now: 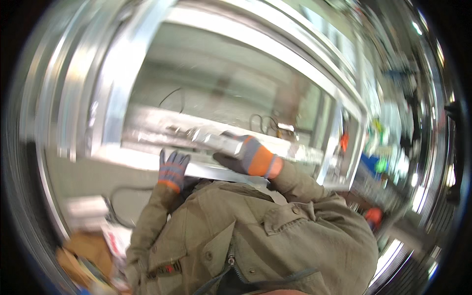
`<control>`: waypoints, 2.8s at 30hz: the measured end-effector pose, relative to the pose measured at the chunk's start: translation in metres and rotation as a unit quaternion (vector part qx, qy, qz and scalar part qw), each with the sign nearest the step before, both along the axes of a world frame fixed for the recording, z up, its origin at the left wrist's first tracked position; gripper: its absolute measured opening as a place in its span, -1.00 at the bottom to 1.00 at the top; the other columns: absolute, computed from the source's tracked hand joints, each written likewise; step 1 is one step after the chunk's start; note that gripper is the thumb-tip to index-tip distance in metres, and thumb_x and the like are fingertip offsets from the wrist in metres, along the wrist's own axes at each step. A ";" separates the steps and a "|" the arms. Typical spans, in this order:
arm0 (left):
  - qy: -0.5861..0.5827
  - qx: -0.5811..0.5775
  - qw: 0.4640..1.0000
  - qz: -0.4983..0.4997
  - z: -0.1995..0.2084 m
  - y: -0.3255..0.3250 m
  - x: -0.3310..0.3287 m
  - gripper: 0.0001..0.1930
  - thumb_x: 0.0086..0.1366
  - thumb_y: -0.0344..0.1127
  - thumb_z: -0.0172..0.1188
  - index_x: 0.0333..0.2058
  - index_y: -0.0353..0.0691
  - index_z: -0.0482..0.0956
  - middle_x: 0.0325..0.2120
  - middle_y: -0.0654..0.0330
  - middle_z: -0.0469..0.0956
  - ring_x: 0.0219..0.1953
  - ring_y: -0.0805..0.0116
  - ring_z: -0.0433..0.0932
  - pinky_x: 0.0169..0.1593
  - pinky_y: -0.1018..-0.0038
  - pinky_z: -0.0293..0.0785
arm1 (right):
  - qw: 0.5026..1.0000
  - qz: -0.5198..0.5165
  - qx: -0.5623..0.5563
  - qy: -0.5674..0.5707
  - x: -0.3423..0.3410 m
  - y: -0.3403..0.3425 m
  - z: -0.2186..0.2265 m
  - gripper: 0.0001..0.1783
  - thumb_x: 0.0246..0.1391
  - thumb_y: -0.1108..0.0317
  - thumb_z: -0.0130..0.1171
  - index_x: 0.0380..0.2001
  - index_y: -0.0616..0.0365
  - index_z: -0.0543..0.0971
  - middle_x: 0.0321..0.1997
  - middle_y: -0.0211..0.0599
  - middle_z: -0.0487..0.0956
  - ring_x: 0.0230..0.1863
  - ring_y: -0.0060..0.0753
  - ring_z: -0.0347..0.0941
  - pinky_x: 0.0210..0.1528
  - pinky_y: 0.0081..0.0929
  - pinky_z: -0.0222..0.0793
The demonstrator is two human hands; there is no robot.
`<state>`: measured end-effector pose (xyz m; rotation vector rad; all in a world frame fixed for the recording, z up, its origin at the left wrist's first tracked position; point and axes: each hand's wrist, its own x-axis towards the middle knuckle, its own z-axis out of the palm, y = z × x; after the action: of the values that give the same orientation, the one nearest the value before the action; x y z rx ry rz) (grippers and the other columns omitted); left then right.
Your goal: The person grinds the edges of aluminum frame pieces with an angle grinder, then welds them together using a welding torch. They repeatedly position and weld multiple frame sections on a workbench.
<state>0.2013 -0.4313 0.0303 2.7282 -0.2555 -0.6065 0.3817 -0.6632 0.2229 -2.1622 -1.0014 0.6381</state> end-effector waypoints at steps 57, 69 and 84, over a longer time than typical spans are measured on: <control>0.305 -0.313 0.895 0.086 -0.152 -0.723 0.126 -0.03 0.51 0.20 0.36 0.68 0.28 -0.05 0.56 0.21 0.32 0.43 -0.12 0.43 0.26 -0.27 0.42 | 0.403 -0.839 0.239 -0.275 -0.569 -0.629 0.030 -0.43 0.37 0.29 0.50 0.35 0.17 0.56 0.23 -0.12 0.65 0.20 -0.06 0.65 0.25 -0.13 0.59; 0.256 -0.388 0.844 0.268 -0.137 -0.868 0.173 0.45 0.12 0.38 0.66 0.55 -0.67 0.04 0.36 -0.26 0.52 0.07 -0.16 0.75 0.12 -0.02 0.79 | 0.220 -0.936 -0.018 -0.274 -0.685 -0.795 0.049 -0.75 0.51 0.31 0.29 0.10 0.21 0.68 -0.14 -0.41 0.60 -0.13 -0.48 0.51 -0.10 -0.34 0.50; 0.058 -0.463 0.814 0.346 -0.089 -0.914 0.130 -0.31 0.36 -0.05 0.59 0.24 -0.47 0.62 -0.01 -0.02 0.77 -0.07 0.10 0.74 0.05 0.18 0.69 | 0.386 -0.911 -0.044 -0.137 -0.613 -1.060 -0.016 -0.64 0.40 0.36 0.39 0.17 0.28 0.68 -0.05 -0.24 0.69 -0.07 -0.33 0.58 0.01 -0.27 0.54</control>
<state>0.3312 -1.3450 -0.0588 1.6345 0.3846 -0.2931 -0.2315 -1.7233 0.2071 -1.9387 1.5457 -0.8239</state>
